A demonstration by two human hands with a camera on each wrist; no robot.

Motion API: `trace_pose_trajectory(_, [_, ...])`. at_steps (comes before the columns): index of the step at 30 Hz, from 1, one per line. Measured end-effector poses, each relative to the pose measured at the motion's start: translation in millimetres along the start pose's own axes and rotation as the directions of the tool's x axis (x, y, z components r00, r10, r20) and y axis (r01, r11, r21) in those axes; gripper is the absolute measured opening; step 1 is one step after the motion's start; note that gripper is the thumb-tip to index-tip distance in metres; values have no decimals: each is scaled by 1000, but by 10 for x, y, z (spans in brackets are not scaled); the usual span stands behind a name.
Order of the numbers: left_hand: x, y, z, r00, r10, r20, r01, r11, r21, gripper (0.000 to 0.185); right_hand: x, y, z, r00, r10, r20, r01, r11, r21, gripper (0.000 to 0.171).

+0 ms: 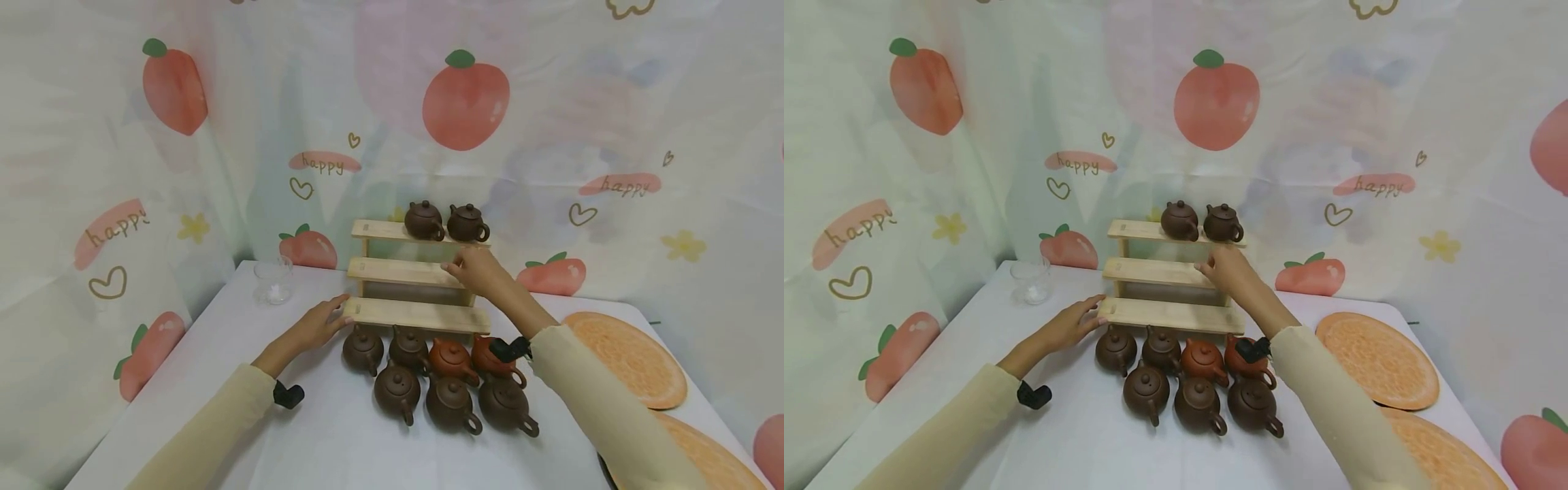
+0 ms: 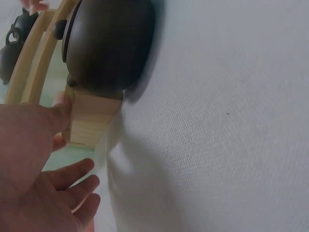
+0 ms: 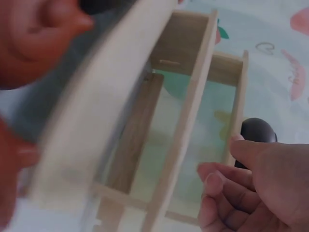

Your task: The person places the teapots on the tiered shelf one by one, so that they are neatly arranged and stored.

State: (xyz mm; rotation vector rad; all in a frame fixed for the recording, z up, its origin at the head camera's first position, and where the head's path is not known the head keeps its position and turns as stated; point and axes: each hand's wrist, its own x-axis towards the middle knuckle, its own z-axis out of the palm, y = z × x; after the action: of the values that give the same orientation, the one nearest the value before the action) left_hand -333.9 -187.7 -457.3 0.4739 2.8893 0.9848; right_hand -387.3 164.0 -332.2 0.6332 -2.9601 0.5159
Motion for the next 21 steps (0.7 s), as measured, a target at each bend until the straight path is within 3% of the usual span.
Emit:
trace_pose_trajectory(7, [7, -9, 15, 1000, 7, -7, -7, 1000, -5, 61, -577, 224, 115, 999, -31, -20, 31, 1000, 4, 31])
trace_pose_trajectory(11, [3, 4, 9, 1000, 13, -6, -13, 1000, -4, 61, -952, 335, 133, 999, -2, -34, 1, 1000, -26, 34])
trace_pose_trajectory(16, [-4, 14, 0, 1000, 18, -1, -18, 1000, 0, 62, -1346, 465, 156, 996, 77, 49, -78, 997, 3, 44])
trace_pose_trajectory(21, [-3, 2, -3, 1000, 25, -4, -25, 1000, 7, 61, -1589, 563, 205, 980, 133, 148, -142, 989, 48, 54])
